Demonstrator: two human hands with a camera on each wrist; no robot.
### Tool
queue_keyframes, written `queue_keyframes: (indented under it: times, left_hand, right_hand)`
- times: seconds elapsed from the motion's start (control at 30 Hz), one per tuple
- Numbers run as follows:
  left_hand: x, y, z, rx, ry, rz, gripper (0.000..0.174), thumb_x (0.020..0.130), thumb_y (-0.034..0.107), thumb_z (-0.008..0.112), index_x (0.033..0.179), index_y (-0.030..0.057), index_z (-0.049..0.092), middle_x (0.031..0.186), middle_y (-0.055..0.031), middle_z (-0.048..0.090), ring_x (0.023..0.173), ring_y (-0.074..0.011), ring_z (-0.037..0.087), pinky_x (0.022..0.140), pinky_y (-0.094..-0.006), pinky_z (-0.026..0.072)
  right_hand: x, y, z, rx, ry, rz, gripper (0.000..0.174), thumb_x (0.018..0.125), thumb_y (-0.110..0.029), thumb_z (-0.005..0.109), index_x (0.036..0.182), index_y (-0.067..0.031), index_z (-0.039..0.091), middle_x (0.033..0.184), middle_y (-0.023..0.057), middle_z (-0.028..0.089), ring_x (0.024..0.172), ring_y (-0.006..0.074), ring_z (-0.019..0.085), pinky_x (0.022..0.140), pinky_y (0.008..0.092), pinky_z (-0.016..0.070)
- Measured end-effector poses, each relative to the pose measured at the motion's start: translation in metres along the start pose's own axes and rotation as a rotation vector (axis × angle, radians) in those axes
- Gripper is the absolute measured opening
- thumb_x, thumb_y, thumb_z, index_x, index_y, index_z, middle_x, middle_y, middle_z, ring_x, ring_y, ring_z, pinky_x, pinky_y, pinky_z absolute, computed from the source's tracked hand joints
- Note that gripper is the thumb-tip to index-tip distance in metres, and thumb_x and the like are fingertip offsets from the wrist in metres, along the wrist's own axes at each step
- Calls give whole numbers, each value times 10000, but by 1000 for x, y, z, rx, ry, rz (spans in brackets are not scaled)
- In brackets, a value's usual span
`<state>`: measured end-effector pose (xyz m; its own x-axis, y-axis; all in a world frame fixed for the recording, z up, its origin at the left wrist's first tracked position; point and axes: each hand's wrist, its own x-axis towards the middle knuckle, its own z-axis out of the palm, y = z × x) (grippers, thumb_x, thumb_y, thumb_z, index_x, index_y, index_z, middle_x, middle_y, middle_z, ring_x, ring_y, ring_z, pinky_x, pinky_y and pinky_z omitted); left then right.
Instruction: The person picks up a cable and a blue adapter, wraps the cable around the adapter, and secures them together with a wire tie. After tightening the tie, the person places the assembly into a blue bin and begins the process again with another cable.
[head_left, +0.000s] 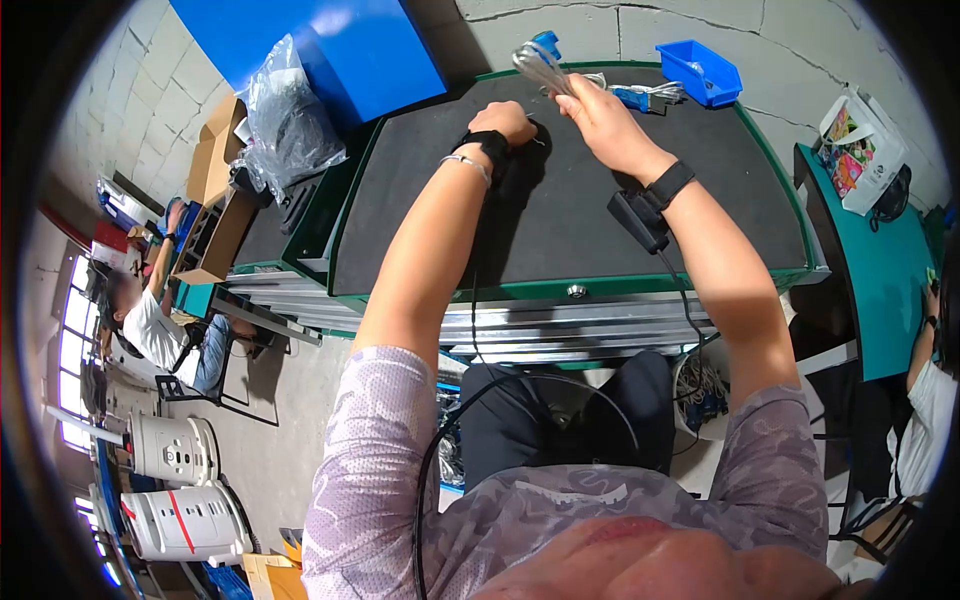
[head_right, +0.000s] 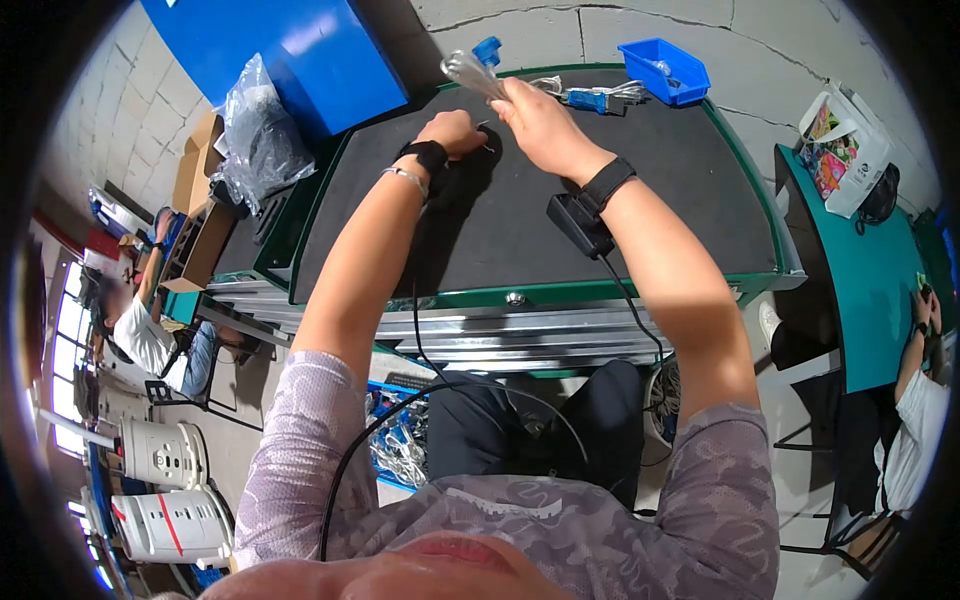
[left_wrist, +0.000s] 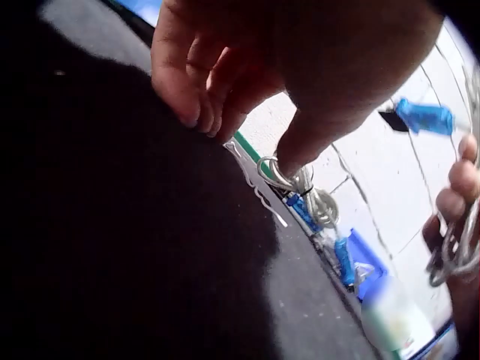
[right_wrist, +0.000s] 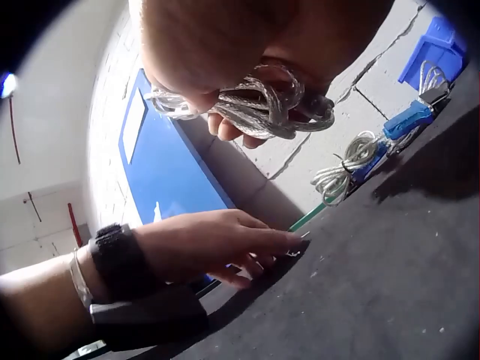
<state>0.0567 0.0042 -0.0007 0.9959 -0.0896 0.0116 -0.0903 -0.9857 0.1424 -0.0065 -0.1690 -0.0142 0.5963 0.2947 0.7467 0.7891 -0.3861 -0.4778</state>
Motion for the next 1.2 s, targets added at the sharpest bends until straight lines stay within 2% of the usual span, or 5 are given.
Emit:
queue_keyframes:
  times: [0.2, 0.3, 0.57, 0.9, 1.2]
  left_hand:
    - [10, 11, -4, -27, -137, 64, 273, 817, 221, 631, 870, -41, 685, 778, -146, 686, 722, -269, 689, 626, -368, 520]
    - [11, 8, 11, -18, 65, 155, 230, 853, 183, 606, 835, -32, 685, 751, -141, 692, 724, -243, 695, 648, -370, 532]
    - [-3, -14, 26, -1533, -136, 444, 174, 943, 188, 584, 984, 24, 622, 837, -18, 647, 724, -81, 580, 672, -221, 461]
    - [-42, -26, 0, -1500, -130, 512, 121, 915, 158, 613, 923, 44, 652, 772, 17, 578, 703, -65, 493, 688, -222, 424]
    - [-56, -17, -1, -1468, -21, 598, 137, 895, 141, 642, 952, 18, 665, 817, 16, 610, 717, -64, 486, 681, -214, 409]
  right_hand:
    - [2, -1, -1, -245, 1, -154, 208, 946, -145, 506, 1079, 11, 477, 995, 223, 571, 961, 414, 538, 825, 468, 435]
    - [1, -2, -2, -200, 59, -161, 208, 946, -152, 501, 1067, 16, 478, 1008, 235, 569, 981, 419, 534, 836, 471, 435]
    - [-4, -5, -2, 247, -173, 100, 257, 1024, -247, 421, 1065, -13, 521, 870, 58, 559, 821, 160, 542, 775, 303, 445]
    - [-5, -2, 5, 840, -309, 447, 320, 1027, -308, 411, 1157, -34, 513, 854, 30, 557, 770, 111, 550, 713, 261, 478]
    - [2, -20, -2, 701, -209, 431, 357, 1017, -278, 460, 1266, -27, 413, 861, 27, 562, 738, 85, 547, 666, 216, 459]
